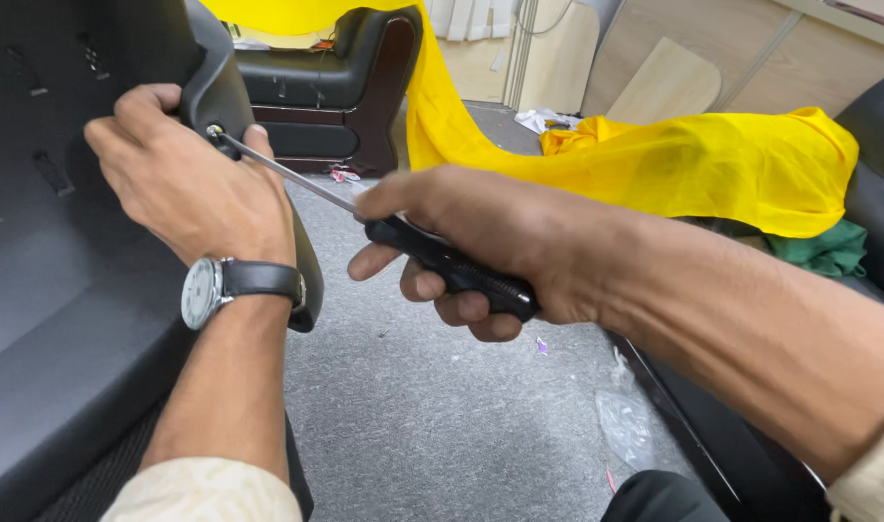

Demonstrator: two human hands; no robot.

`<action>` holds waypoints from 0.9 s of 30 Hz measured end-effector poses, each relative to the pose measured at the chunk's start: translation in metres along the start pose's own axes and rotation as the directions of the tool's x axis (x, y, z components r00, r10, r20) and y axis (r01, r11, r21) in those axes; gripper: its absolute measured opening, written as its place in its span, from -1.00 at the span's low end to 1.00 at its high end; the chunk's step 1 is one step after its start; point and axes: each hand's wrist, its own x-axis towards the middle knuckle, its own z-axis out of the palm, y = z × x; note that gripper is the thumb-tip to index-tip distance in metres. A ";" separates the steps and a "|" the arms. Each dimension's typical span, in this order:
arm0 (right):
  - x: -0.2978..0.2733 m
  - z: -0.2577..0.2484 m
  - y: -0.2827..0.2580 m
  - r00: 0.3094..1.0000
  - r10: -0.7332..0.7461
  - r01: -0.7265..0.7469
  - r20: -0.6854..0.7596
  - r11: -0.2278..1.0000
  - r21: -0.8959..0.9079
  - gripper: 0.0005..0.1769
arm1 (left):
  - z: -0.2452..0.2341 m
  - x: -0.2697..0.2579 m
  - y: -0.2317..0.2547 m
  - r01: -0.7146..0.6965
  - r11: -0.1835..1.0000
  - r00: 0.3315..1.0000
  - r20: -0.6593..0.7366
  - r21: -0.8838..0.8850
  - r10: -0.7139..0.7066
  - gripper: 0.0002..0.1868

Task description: The person uses a screwdriver to tighten screws on the back of a black office chair, securing the armrest to the seat. The person holds the chair steady with one hand while turning the screwdriver with the other.

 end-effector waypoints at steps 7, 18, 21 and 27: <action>-0.001 -0.008 0.025 0.997 -0.026 -0.033 0.078 0.747 0.664 -0.54 | -0.016 -0.006 -0.001 -0.054 0.996 0.998 0.010 0.076 0.054 -0.35; -0.030 0.030 0.068 0.990 0.123 -0.139 0.067 0.910 0.390 -0.49 | -0.035 -0.003 0.000 0.040 0.994 0.991 0.122 0.106 -0.053 -0.30; -0.027 0.039 0.062 0.986 0.158 -0.166 0.057 0.869 0.466 -0.48 | -0.037 -0.009 0.007 0.018 0.997 0.994 0.103 0.069 -0.025 -0.35; -0.049 0.046 0.057 0.985 0.167 -0.169 0.043 0.885 0.433 -0.53 | -0.061 -0.020 0.018 0.011 0.997 0.986 0.165 0.076 -0.024 -0.35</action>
